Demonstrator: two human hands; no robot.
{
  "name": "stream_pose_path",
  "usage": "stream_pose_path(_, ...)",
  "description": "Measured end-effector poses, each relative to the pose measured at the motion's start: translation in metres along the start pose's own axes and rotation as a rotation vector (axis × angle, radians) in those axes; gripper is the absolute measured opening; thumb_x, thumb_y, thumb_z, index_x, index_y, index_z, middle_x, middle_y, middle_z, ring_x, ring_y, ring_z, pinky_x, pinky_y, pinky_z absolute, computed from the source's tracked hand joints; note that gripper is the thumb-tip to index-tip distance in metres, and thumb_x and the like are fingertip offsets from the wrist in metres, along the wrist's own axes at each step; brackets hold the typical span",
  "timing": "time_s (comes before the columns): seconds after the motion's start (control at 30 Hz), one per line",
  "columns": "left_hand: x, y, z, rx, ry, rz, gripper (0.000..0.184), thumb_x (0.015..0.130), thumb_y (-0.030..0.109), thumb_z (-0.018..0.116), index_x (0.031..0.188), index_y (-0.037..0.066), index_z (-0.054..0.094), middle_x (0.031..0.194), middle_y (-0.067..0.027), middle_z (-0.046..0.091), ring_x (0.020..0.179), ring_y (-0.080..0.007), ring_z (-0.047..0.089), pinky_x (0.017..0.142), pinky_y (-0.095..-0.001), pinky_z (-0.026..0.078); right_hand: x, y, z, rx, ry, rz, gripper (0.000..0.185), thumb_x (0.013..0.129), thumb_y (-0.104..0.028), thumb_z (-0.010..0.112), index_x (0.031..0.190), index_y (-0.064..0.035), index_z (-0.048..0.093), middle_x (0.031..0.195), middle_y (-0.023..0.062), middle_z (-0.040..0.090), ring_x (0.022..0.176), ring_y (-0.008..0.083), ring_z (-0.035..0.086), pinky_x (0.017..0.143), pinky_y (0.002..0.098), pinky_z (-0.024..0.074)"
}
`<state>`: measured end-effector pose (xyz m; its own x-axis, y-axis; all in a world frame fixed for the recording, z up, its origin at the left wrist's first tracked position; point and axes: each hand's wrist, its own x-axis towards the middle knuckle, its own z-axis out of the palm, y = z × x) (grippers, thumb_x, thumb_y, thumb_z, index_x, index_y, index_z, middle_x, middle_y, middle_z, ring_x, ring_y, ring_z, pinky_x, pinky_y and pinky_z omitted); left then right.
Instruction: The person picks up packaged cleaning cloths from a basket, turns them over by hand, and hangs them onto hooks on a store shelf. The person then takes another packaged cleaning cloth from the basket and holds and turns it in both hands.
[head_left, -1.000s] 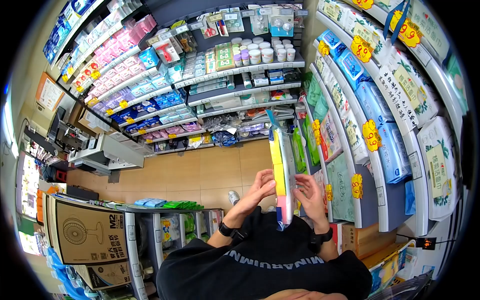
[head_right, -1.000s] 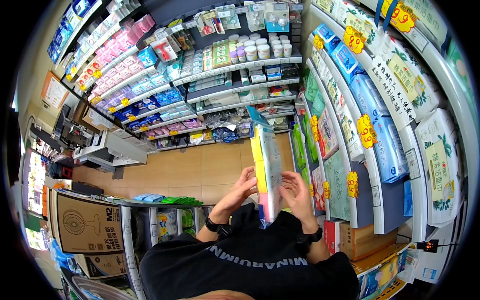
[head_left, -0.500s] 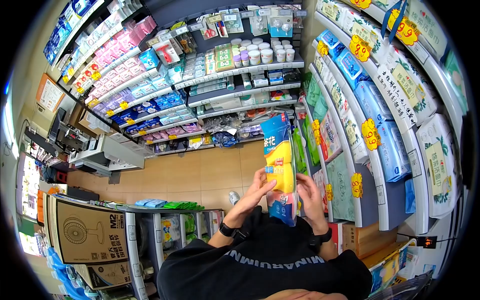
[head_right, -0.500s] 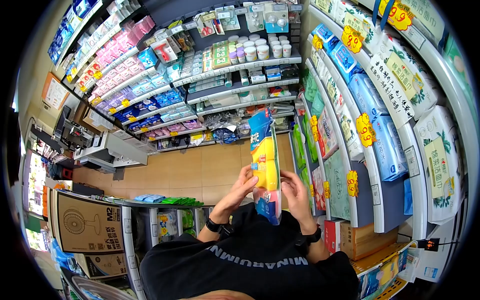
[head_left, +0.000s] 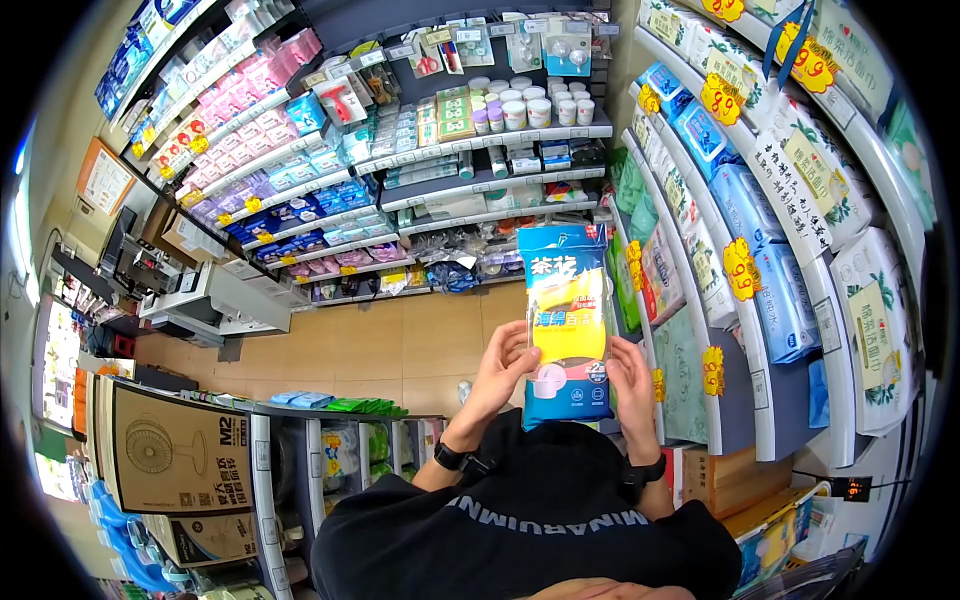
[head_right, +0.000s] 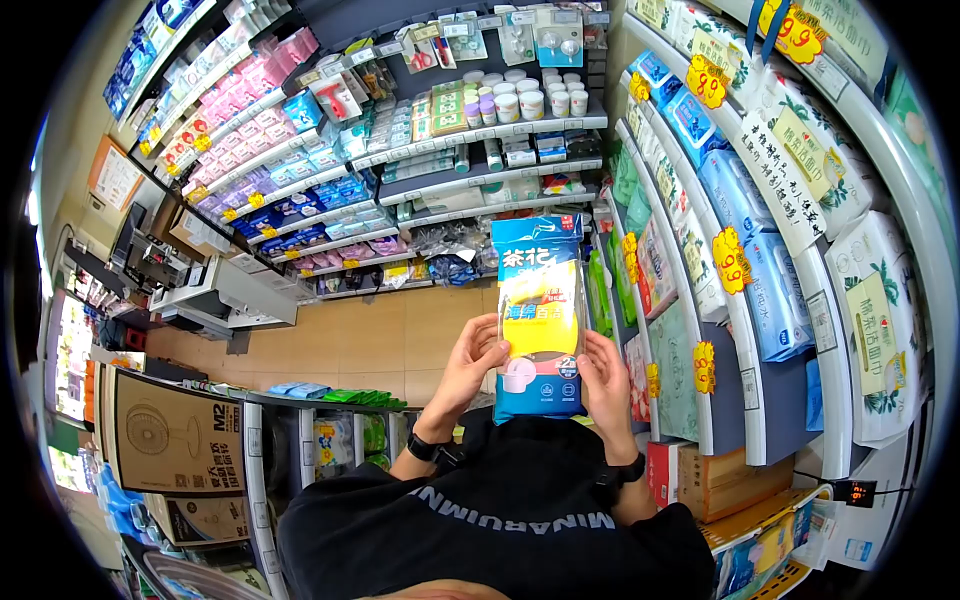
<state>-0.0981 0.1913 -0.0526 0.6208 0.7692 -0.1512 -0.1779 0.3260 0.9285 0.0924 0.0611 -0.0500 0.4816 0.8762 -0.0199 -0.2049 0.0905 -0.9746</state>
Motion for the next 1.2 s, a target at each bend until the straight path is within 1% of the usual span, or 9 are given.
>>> stream_pose_path(0.1, 0.0, 0.002, 0.002, 0.008, -0.004, 0.029, 0.051, 0.097, 0.006, 0.063, 0.142, 0.002, 0.039, 0.13, -0.0125, 0.055, 0.112, -0.0169, 0.059, 0.094, -0.0302, 0.052, -0.002, -0.003, 0.0, -0.017, -0.002, -0.028, 0.043, 0.098, -0.008, 0.059, 0.137, 0.0059, 0.047, 0.132, 0.0192, 0.057, 0.121, 0.022, 0.056, 0.106, 0.0336, 0.0421)
stream_pose_path(0.23, -0.002, 0.004, 0.007, 0.005, 0.007, 0.062, 0.051, 0.096, 0.006, 0.066, 0.141, 0.003, 0.042, 0.128, -0.0109, 0.058, 0.111, -0.015, 0.06, 0.092, -0.0284, 0.052, -0.006, -0.005, -0.003, -0.014, -0.002, -0.055, 0.045, 0.097, -0.008, 0.06, 0.138, 0.0052, 0.046, 0.133, 0.0194, 0.057, 0.121, 0.0226, 0.056, 0.106, 0.034, 0.042)
stream_pose_path(0.37, -0.006, -0.001, 0.01, 0.002, 0.019, 0.09, 0.051, 0.095, 0.003, 0.066, 0.14, 0.002, 0.042, 0.127, -0.0109, 0.057, 0.111, -0.0147, 0.06, 0.093, -0.0281, 0.052, -0.01, -0.008, -0.007, 0.01, -0.022, -0.041, 0.049, 0.096, -0.008, 0.061, 0.14, 0.0033, 0.043, 0.132, 0.0193, 0.056, 0.121, 0.0226, 0.056, 0.104, 0.0338, 0.043)
stream_pose_path(0.63, -0.012, 0.002, 0.012, 0.028, 0.044, 0.125, 0.051, 0.094, 0.004, 0.067, 0.139, 0.002, 0.044, 0.127, -0.0115, 0.057, 0.111, -0.015, 0.06, 0.093, -0.0286, 0.053, -0.017, -0.008, -0.008, 0.078, -0.043, -0.029, 0.052, 0.096, -0.007, 0.06, 0.143, 0.0004, 0.038, 0.131, 0.0194, 0.056, 0.12, 0.0226, 0.056, 0.104, 0.0334, 0.0433)
stream_pose_path(0.8, -0.005, 0.016, 0.012, -0.011, 0.081, 0.134, 0.05, 0.093, 0.003, 0.069, 0.136, 0.002, 0.045, 0.123, -0.0096, 0.057, 0.109, -0.0149, 0.06, 0.094, -0.028, 0.051, -0.016, 0.006, -0.015, 0.036, -0.128, 0.019, 0.055, 0.096, -0.008, 0.062, 0.144, 0.0003, 0.036, 0.133, 0.0194, 0.055, 0.122, 0.0234, 0.055, 0.105, 0.0346, 0.0425)
stream_pose_path(0.9, 0.006, 0.02, 0.014, -0.038, 0.089, 0.154, 0.048, 0.093, 0.002, 0.069, 0.135, 0.002, 0.045, 0.124, -0.0103, 0.057, 0.11, -0.0153, 0.061, 0.093, -0.0282, 0.052, -0.014, 0.011, -0.02, 0.02, -0.163, 0.045, 0.057, 0.095, -0.009, 0.065, 0.143, 0.002, 0.036, 0.134, 0.0195, 0.055, 0.12, 0.0214, 0.056, 0.102, 0.0333, 0.0442)
stream_pose_path(1.0, 0.02, 0.023, 0.016, -0.027, 0.088, 0.166, 0.049, 0.092, 0.002, 0.069, 0.135, 0.002, 0.046, 0.125, -0.0102, 0.056, 0.11, -0.0153, 0.06, 0.094, -0.0286, 0.052, -0.009, 0.005, -0.018, 0.052, -0.173, 0.092, 0.058, 0.093, -0.006, 0.067, 0.142, 0.0045, 0.037, 0.13, 0.0167, 0.056, 0.117, 0.0183, 0.056, 0.099, 0.0307, 0.0454)
stream_pose_path(1.13, 0.044, 0.021, 0.014, -0.021, 0.048, 0.165, 0.051, 0.092, 0.002, 0.07, 0.137, 0.002, 0.045, 0.127, -0.0107, 0.056, 0.109, -0.0155, 0.061, 0.094, -0.0287, 0.052, 0.008, 0.006, -0.02, 0.022, -0.134, 0.068, 0.059, 0.093, -0.006, 0.067, 0.142, 0.0046, 0.037, 0.13, 0.0157, 0.056, 0.119, 0.019, 0.055, 0.101, 0.0314, 0.0444)
stream_pose_path(1.2, 0.06, 0.023, 0.015, 0.033, 0.02, 0.21, 0.056, 0.092, 0.002, 0.07, 0.141, 0.002, 0.042, 0.134, -0.0113, 0.053, 0.108, -0.0149, 0.06, 0.093, -0.0288, 0.052, 0.02, 0.002, -0.02, 0.008, -0.111, 0.042, 0.058, 0.093, -0.006, 0.067, 0.142, 0.005, 0.038, 0.13, 0.0158, 0.056, 0.12, 0.0196, 0.055, 0.102, 0.0318, 0.0435)
